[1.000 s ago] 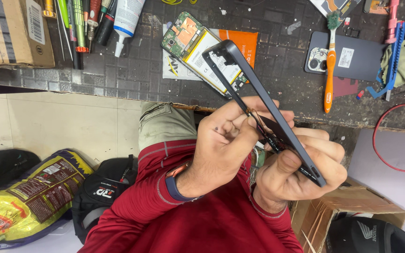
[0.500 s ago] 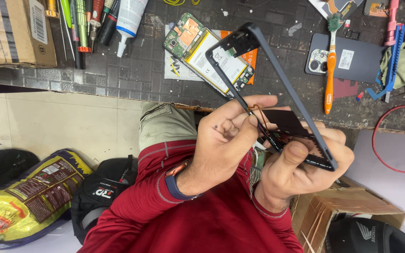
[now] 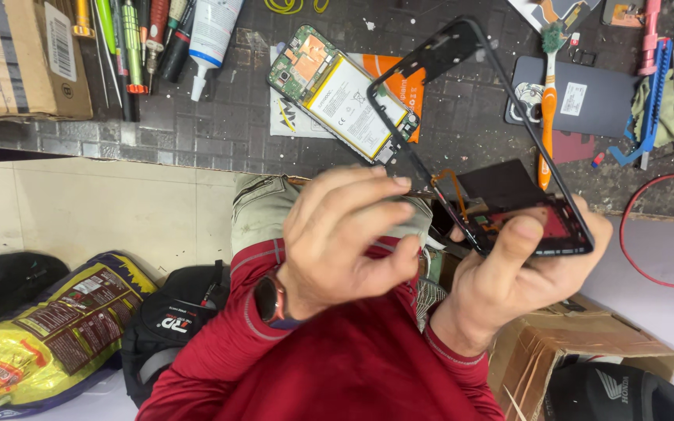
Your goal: The person installs a new battery into a disassembled smartphone, then attaches the back cover and aligns the frame. They handle the phone, battery, and frame by hand, connecting internal components and securing the casing.
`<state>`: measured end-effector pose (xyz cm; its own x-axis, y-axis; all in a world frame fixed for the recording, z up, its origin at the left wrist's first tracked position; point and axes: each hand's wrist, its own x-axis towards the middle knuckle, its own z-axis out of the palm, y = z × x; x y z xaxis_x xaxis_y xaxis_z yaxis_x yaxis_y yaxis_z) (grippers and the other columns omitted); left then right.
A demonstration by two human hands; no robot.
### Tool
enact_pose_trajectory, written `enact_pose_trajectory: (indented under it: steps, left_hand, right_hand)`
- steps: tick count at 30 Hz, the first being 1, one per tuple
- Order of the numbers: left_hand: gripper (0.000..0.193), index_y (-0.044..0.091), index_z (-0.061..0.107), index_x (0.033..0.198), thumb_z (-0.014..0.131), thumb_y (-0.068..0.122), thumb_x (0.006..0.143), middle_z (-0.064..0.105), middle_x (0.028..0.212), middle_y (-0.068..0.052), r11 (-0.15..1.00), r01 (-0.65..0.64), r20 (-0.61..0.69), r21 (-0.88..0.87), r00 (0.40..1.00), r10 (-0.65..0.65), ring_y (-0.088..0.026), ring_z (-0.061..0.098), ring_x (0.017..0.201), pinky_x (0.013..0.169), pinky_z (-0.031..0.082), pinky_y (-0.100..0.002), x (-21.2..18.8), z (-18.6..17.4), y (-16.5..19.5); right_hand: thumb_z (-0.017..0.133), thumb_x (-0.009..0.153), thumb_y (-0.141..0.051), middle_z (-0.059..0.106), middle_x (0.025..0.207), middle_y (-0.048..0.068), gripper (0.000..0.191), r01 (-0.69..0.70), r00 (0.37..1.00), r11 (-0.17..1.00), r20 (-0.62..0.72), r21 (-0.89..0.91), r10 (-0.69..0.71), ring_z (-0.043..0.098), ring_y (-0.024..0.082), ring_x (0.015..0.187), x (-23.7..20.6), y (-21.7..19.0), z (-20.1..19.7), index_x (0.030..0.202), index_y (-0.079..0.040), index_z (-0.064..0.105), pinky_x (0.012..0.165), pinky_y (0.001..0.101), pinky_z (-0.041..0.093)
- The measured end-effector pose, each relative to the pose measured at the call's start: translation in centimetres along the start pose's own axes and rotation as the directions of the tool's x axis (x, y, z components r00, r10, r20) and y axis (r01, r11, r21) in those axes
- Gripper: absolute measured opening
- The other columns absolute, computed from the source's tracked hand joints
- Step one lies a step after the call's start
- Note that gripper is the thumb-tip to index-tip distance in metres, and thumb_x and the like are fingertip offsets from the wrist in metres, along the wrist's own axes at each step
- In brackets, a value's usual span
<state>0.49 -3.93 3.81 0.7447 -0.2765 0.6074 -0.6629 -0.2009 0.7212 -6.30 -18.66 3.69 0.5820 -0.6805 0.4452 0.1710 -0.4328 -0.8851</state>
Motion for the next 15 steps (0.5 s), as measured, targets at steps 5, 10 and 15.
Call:
enact_pose_trajectory:
  steps: [5,10,15]
  left_hand:
    - [0.031,0.028,0.07,0.13,0.078,0.019,0.102,0.06,0.137,0.001,0.917,-0.297,0.217,0.267,0.945,0.243,-0.022,0.052,0.129,0.117,0.046,-0.044,0.4,-1.8,-1.8]
    - [0.025,0.025,0.075,0.124,0.076,0.019,0.099,0.065,0.13,0.005,0.898,-0.337,0.278,0.283,0.925,0.259,-0.02,0.055,0.124,0.114,0.045,-0.044,0.3,-3.3,-2.5]
    - [0.02,0.022,0.078,0.115,0.077,0.02,0.096,0.068,0.117,0.009,0.892,-0.337,0.268,0.303,0.928,0.259,-0.017,0.059,0.115,0.112,0.045,-0.044,-0.7,-4.0,-2.9]
  right_hand:
    - [0.07,0.103,-0.03,0.055,0.09,-0.001,0.032,-0.236,0.971,0.96,0.064,0.149,0.229,0.054,0.007,0.073,0.2,-0.1,-0.3,0.11,-0.005,0.052,0.064,0.0226,0.046]
    - [0.068,0.113,-0.022,0.058,0.097,0.0,0.026,-0.222,0.955,0.974,0.212,0.044,0.208,0.053,0.006,0.088,0.0,0.4,-0.7,0.112,0.0,0.055,0.082,0.0209,0.045]
    - [0.067,0.111,-0.021,0.058,0.091,-0.001,0.023,-0.327,0.894,0.943,0.342,0.061,0.288,0.052,0.005,0.081,-0.3,0.9,-0.8,0.104,-0.002,0.057,0.075,0.0197,0.042]
